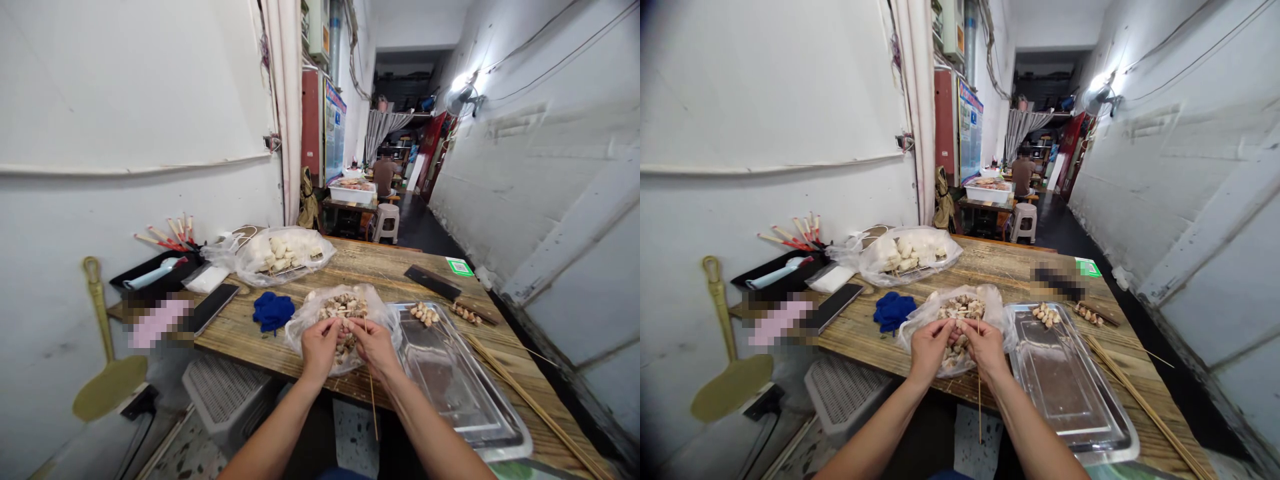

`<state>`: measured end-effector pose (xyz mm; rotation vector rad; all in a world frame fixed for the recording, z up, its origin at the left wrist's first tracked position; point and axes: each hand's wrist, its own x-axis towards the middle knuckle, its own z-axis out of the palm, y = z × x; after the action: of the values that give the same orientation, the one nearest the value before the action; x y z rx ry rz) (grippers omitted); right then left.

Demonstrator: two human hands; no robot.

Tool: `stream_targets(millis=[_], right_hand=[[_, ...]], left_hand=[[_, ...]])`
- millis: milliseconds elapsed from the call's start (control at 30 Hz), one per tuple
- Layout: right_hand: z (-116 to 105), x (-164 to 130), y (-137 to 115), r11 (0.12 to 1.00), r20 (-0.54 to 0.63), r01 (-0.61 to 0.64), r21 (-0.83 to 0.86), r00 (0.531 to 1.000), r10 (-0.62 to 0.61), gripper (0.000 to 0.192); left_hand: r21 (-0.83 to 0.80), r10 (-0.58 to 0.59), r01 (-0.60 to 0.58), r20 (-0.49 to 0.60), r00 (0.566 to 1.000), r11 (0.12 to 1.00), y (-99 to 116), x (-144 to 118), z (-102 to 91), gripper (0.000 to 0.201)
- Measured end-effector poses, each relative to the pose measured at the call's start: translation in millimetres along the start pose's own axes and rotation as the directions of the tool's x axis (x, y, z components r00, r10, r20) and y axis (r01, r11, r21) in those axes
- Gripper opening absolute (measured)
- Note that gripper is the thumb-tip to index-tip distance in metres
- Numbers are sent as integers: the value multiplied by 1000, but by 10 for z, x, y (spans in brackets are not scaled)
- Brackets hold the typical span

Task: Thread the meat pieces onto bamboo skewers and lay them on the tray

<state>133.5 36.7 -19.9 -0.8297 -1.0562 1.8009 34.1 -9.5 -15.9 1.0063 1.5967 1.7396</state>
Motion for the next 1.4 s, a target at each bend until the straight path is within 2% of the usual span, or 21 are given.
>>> stream_targets(millis=[200, 367, 467, 600, 700, 833, 1000, 1233, 1400], right_hand=[[-7, 0, 8, 1000, 4, -8, 21, 1000, 8, 37], [-62, -4, -31, 981, 152, -100, 165, 986, 75, 30], [-90, 14, -45, 954, 215, -178, 241, 968, 126, 26], [-81, 43, -6, 946, 202, -189, 264, 970, 137, 26], [-59, 48, 27, 956, 170, -161, 246, 978, 121, 29], [-59, 40, 20, 951, 181, -177, 252, 974, 134, 28], [-106, 40, -10, 925, 262, -252, 285, 948, 178, 22], [-145, 52, -13, 912, 290, -310, 267, 929, 230, 24], [-149, 45, -30, 924, 296, -284, 254, 933, 205, 24]], left_hand=[[-4, -49, 49, -1, 999, 999, 46, 23, 46, 18], [61, -68, 68, 1, 998, 996, -48, 81, -12, 14], [69, -21, 20, 12, 1000, 997, -99, 100, -67, 24], [-3, 48, -48, 49, 998, 999, -71, 78, -55, 31], [-35, -6, 8, 62, 998, 999, -45, 52, -10, 28], [-86, -74, 75, 15, 997, 993, -34, 34, 15, 28], [-192, -157, 173, 97, 983, 966, -1, 31, -1, 27], [-155, -159, 173, 98, 982, 973, 20, 23, -5, 26], [-114, -116, 130, 129, 985, 985, 33, 28, -5, 28]])
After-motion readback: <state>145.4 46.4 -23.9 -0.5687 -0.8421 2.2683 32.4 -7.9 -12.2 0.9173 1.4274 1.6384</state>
